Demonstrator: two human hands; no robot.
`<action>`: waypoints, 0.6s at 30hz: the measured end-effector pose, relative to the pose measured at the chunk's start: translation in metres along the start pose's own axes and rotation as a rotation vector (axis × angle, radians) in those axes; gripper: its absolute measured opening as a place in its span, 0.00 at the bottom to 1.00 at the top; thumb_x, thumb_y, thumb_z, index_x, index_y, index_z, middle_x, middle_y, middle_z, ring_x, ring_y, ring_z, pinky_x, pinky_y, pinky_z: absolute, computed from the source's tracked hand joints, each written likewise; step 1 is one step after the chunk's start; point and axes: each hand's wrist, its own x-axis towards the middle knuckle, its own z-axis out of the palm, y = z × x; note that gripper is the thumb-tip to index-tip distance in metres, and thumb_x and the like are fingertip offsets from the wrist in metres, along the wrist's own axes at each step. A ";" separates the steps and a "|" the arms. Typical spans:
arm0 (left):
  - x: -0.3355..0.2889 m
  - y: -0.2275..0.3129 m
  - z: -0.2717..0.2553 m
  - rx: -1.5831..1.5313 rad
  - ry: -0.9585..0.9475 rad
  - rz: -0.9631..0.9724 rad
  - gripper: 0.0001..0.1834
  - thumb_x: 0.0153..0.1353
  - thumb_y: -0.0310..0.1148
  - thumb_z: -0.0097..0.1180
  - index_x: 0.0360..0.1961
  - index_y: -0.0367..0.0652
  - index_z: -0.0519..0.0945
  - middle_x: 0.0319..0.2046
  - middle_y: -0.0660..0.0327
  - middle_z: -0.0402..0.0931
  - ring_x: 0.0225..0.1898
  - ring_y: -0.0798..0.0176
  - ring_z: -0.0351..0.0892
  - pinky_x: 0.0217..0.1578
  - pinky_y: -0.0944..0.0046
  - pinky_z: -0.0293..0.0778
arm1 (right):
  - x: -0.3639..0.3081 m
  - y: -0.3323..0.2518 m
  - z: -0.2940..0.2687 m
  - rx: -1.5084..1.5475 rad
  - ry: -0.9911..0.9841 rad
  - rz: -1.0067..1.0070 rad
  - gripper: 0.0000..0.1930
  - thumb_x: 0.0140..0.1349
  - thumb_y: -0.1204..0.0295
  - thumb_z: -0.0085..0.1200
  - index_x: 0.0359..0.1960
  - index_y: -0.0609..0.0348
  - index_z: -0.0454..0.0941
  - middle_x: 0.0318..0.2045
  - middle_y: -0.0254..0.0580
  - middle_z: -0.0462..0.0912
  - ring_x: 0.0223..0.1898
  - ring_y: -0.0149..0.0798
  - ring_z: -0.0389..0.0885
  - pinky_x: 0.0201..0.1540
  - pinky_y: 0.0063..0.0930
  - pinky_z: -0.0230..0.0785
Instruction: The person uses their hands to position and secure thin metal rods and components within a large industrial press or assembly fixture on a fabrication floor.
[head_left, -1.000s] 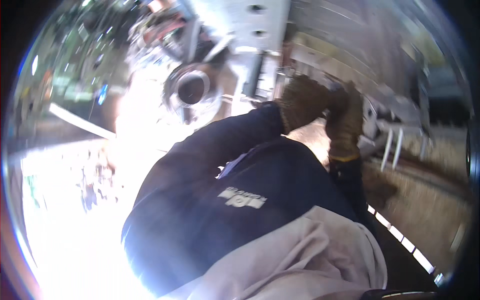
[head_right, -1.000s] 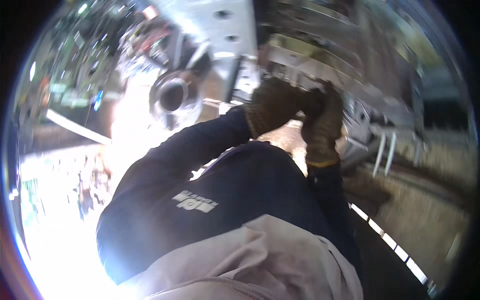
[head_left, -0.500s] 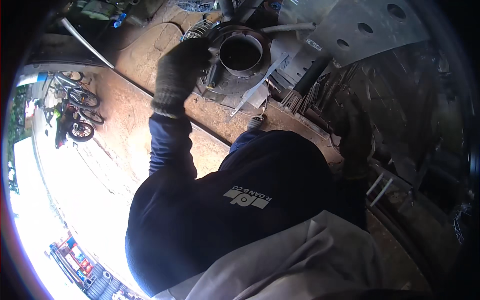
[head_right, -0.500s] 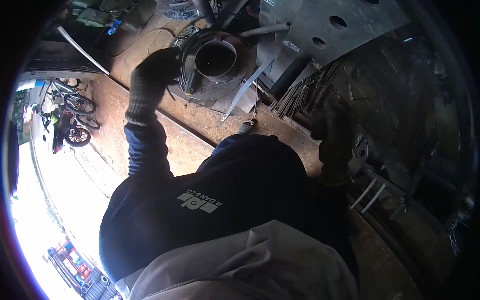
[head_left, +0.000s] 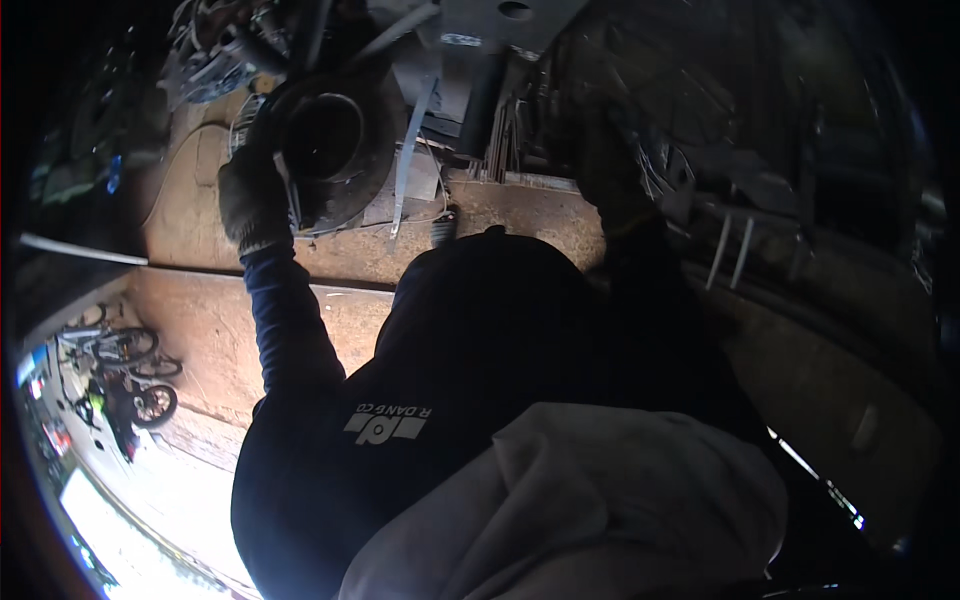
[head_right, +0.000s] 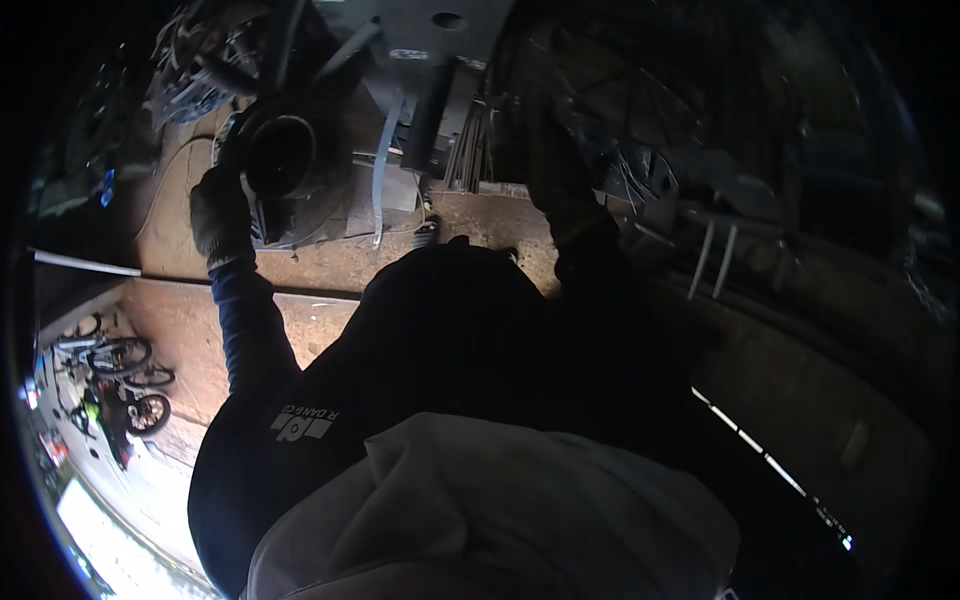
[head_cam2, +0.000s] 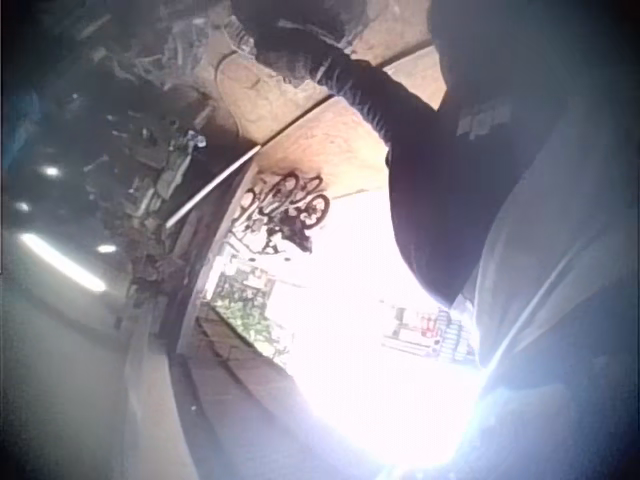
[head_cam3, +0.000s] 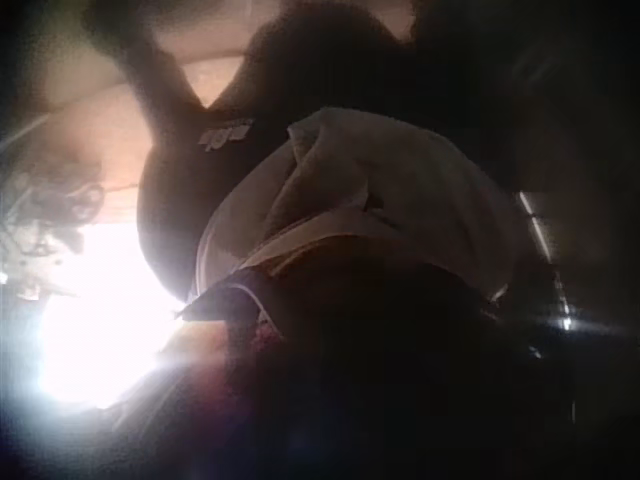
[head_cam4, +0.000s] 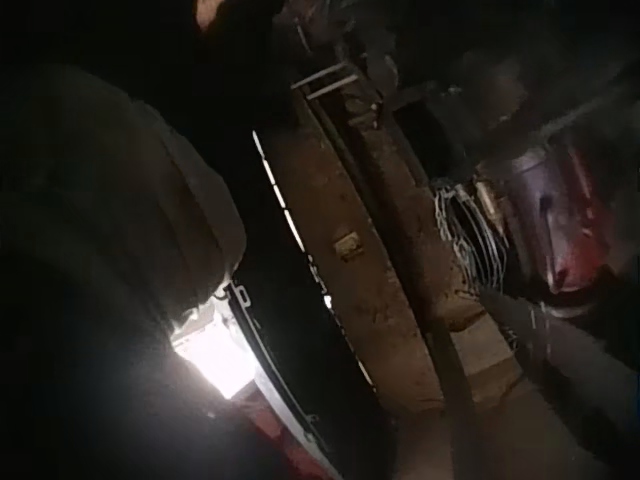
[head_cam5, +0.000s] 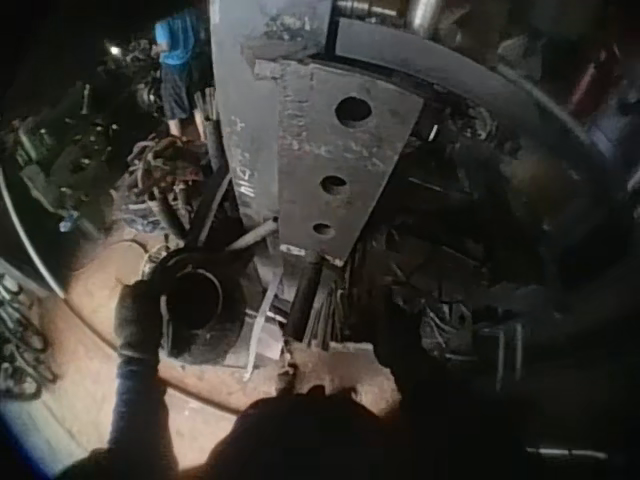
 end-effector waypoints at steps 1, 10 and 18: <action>0.000 0.006 -0.003 0.011 -0.008 -0.074 0.13 0.70 0.38 0.52 0.35 0.42 0.84 0.32 0.47 0.83 0.36 0.42 0.85 0.35 0.45 0.79 | -0.005 -0.007 0.014 -0.012 -0.002 -0.015 0.27 0.75 0.49 0.49 0.61 0.61 0.76 0.48 0.45 0.85 0.48 0.37 0.84 0.52 0.34 0.76; 0.002 0.016 -0.029 0.017 0.142 -0.075 0.18 0.68 0.45 0.56 0.45 0.41 0.86 0.36 0.44 0.85 0.42 0.39 0.85 0.42 0.42 0.78 | -0.005 -0.037 0.050 -0.955 -0.077 -0.792 0.20 0.72 0.52 0.54 0.43 0.58 0.82 0.30 0.35 0.84 0.29 0.30 0.81 0.34 0.27 0.74; 0.013 0.057 -0.065 -0.335 0.184 0.060 0.19 0.65 0.36 0.62 0.54 0.39 0.84 0.44 0.49 0.86 0.46 0.50 0.86 0.48 0.54 0.79 | -0.047 -0.036 0.064 -1.261 -0.121 -0.749 0.10 0.68 0.64 0.57 0.44 0.56 0.79 0.30 0.45 0.83 0.32 0.47 0.84 0.36 0.42 0.76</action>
